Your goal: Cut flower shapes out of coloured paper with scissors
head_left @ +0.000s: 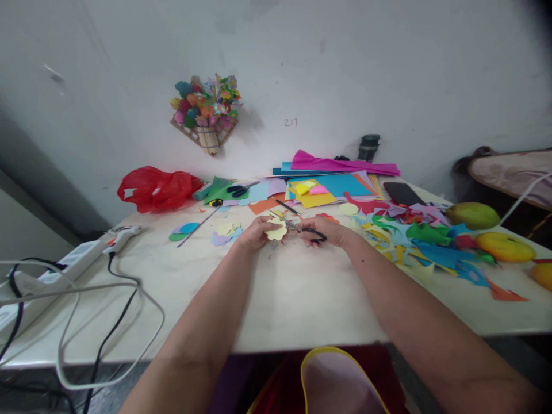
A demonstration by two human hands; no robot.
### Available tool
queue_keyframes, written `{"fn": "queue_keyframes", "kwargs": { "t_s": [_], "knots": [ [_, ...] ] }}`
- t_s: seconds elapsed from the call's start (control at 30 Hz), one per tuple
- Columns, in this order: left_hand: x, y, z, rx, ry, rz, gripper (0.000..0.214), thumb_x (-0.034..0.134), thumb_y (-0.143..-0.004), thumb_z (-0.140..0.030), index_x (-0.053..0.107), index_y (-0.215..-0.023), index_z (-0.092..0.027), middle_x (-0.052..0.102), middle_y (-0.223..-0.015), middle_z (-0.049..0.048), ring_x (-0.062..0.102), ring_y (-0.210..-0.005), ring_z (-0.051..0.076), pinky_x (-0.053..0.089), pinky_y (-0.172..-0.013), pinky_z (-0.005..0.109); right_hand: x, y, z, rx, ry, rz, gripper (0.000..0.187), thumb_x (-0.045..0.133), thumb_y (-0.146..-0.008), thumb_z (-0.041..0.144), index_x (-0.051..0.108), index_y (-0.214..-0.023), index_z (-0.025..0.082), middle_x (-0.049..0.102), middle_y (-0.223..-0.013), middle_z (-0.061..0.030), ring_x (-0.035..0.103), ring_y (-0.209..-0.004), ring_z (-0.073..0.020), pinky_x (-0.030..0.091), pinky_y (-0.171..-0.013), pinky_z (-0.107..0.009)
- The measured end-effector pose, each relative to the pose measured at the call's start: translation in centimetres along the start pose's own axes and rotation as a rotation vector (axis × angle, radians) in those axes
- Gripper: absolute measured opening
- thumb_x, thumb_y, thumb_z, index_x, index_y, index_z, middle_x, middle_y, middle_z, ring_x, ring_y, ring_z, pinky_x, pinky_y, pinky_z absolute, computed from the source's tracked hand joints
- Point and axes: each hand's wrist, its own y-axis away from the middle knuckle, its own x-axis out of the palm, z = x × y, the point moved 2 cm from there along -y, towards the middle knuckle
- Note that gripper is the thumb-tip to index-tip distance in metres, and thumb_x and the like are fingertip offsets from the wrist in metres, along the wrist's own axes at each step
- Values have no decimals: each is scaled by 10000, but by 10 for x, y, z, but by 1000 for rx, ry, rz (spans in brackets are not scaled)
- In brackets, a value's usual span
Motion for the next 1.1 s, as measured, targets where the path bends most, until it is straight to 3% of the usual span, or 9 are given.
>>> {"fn": "queue_keyframes", "kwargs": {
  "t_s": [0.63, 1.1],
  "knots": [
    [2, 3, -4, 13, 16, -70, 263, 808, -507, -217, 706, -697, -67, 697, -662, 123, 659, -622, 202, 536, -648, 322, 1, -5, -5, 1, -34, -2, 197, 705, -764, 315, 588, -784, 158, 559, -496, 48, 452, -368, -55, 322, -367, -166],
    [1, 0, -1, 43, 0, -56, 229, 811, -505, -225, 697, -645, -84, 679, -628, 94, 629, -555, 166, 516, -582, 285, 4, -4, -2, -22, -29, -21, 209, 725, -757, 320, 599, -807, 159, 553, -503, 49, 439, -374, -52, 329, -359, -162]
  ]
}}
